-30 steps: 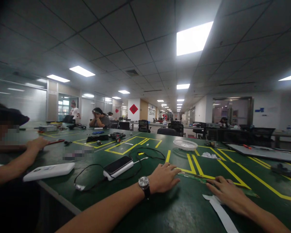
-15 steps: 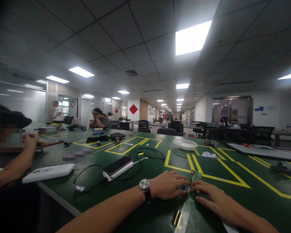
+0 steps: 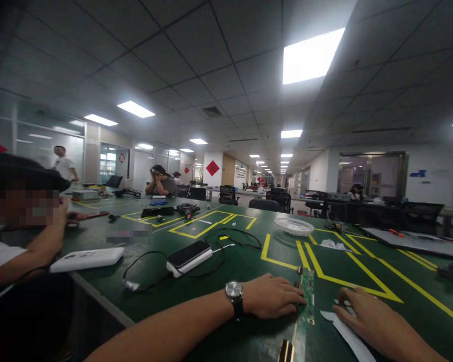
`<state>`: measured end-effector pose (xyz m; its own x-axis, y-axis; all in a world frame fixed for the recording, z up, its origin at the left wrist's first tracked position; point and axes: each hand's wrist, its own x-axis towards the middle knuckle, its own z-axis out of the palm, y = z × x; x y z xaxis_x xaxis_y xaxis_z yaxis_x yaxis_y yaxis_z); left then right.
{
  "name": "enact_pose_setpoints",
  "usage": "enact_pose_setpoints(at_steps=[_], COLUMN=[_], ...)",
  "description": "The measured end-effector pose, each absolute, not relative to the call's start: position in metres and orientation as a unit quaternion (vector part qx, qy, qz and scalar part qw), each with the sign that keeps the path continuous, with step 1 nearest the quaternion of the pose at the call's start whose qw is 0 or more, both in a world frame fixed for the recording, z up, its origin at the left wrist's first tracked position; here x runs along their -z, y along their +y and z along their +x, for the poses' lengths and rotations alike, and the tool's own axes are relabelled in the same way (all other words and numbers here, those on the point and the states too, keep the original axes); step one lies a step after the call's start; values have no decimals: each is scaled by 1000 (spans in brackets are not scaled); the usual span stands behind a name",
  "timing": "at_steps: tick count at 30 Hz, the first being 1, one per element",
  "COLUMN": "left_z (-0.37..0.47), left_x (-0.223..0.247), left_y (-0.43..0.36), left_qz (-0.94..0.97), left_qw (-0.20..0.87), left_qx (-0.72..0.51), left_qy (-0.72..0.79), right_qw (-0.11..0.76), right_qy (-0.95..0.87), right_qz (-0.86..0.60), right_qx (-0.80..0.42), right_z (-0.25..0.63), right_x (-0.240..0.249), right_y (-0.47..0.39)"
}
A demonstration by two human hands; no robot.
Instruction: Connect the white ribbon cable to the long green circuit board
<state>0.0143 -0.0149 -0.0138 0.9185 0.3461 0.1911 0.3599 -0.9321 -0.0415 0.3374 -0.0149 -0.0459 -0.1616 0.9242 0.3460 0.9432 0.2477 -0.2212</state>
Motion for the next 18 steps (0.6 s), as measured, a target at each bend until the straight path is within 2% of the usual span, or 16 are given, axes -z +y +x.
enact_pose_setpoints(at_steps=[8,18], left_z=[13,10], left_x=[16,10], left_y=[-24,-29], left_qz=[-971,-973], left_qw=[60,26], left_qx=[128,126], left_qy=[-195,-192], right_qw=[175,235], right_qy=[-788,-784], right_qz=[-590,-574], right_qx=[14,-28], right_z=[287,261], right_x=[21,16], right_y=[-47,-56])
